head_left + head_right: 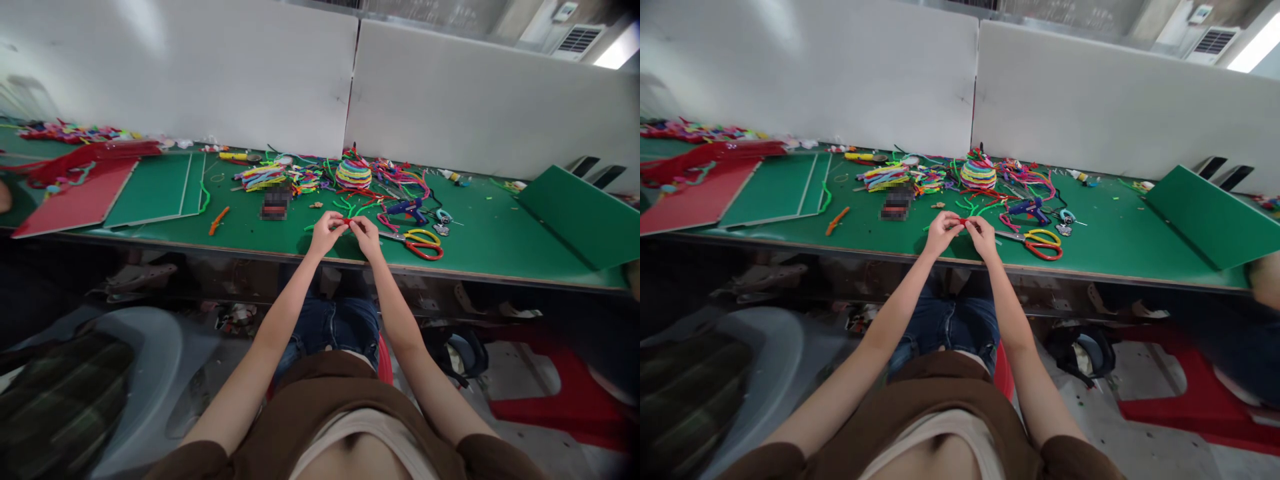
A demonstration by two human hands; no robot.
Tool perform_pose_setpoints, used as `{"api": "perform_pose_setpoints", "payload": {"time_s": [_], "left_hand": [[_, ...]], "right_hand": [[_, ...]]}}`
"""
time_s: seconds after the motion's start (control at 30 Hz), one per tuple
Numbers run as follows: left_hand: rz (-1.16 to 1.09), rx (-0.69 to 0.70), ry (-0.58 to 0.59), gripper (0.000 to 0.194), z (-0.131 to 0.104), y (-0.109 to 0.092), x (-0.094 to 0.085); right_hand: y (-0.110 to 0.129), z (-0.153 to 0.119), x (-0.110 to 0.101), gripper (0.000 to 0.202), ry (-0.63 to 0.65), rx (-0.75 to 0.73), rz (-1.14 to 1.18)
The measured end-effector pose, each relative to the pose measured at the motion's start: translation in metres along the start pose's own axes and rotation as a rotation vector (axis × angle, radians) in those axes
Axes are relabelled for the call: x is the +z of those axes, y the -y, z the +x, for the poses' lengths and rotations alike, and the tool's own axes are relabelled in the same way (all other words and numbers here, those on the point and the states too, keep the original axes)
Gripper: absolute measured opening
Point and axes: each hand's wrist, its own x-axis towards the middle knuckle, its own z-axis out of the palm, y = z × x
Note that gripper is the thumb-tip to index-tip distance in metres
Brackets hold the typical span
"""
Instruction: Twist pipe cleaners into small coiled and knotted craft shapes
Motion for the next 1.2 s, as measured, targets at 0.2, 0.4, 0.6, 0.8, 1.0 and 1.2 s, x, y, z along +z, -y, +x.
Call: {"api": "perform_pose_setpoints", "payload": {"time_s": [0.2,0.4,0.6,0.8,1.0,1.2], "left_hand": [[0.070,0.060,-0.019,0.022,0.001,0.003,-0.003],[0.138,0.107,0.019,0.022,0.002,0.007,-0.003],[0.326,0.152,0.156,0.018,0.006,-0.009,-0.013],[0.756,0.221,0.439,0.021,0.024,-0.037,-0.027],[0.970,0.350,0.604,0.020,0.036,-0.043,-0.029],[0.608,0.190,0.511,0.020,0.032,-0.038,-0.027]], "right_hand": [[-0.002,0.000,0.000,0.029,0.008,0.013,0.027],[-0.004,0.001,0.000,0.029,0.009,-0.003,-0.026],[0.000,0.000,-0.002,0.025,0.040,-0.064,-0.118],[0.002,0.000,-0.001,0.024,0.093,-0.092,-0.153],[-0.001,0.001,0.000,0.027,0.104,-0.076,-0.142],[-0.002,0.001,-0.001,0.027,-0.064,-0.051,-0.113]]}}
